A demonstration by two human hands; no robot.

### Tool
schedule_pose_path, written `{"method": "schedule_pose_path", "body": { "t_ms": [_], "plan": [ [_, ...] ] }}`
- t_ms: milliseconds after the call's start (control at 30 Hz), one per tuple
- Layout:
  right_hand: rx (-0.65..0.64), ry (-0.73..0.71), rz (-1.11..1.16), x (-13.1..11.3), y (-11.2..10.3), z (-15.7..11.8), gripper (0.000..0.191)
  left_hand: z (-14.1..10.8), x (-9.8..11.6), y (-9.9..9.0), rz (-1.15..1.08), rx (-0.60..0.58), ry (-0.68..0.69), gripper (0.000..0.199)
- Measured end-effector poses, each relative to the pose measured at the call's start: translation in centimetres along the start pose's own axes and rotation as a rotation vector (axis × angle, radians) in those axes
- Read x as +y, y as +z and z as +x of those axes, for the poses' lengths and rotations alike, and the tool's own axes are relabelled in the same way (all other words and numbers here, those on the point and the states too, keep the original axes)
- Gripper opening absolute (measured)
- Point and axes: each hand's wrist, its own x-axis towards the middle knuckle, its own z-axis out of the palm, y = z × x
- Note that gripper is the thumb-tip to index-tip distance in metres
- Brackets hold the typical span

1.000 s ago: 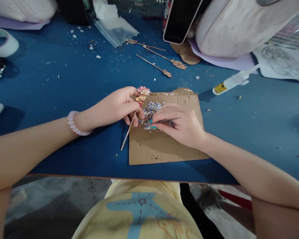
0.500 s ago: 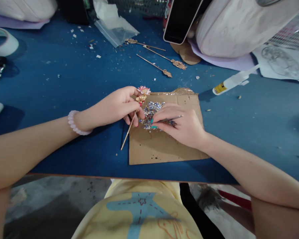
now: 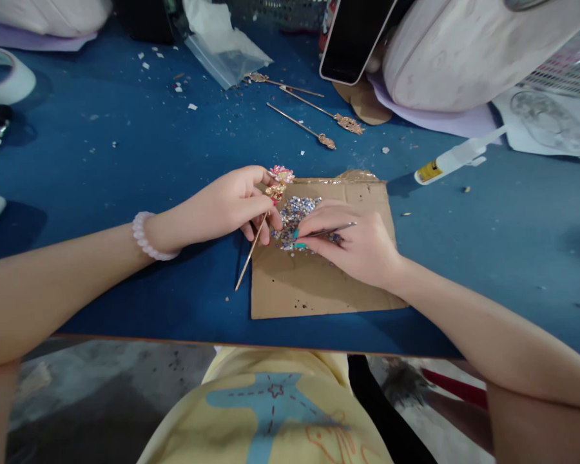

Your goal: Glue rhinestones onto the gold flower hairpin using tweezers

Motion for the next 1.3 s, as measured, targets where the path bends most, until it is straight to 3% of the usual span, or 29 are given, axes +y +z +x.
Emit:
{"method": "schedule_pose_path", "body": {
  "t_ms": [1067,1300],
  "plan": [
    [0.011,0.097,0.05,-0.1,-0.1,0.0,0.011,0.4,-0.7,-0.2,-0.009,-0.027,0.036,0.022],
    [0.0,0.151,0.132,-0.1,-1.0,-0.1,0.008,0.4,-0.6,-0.2,-0.012,-0.029,0.034,0.02]
  ]
}}
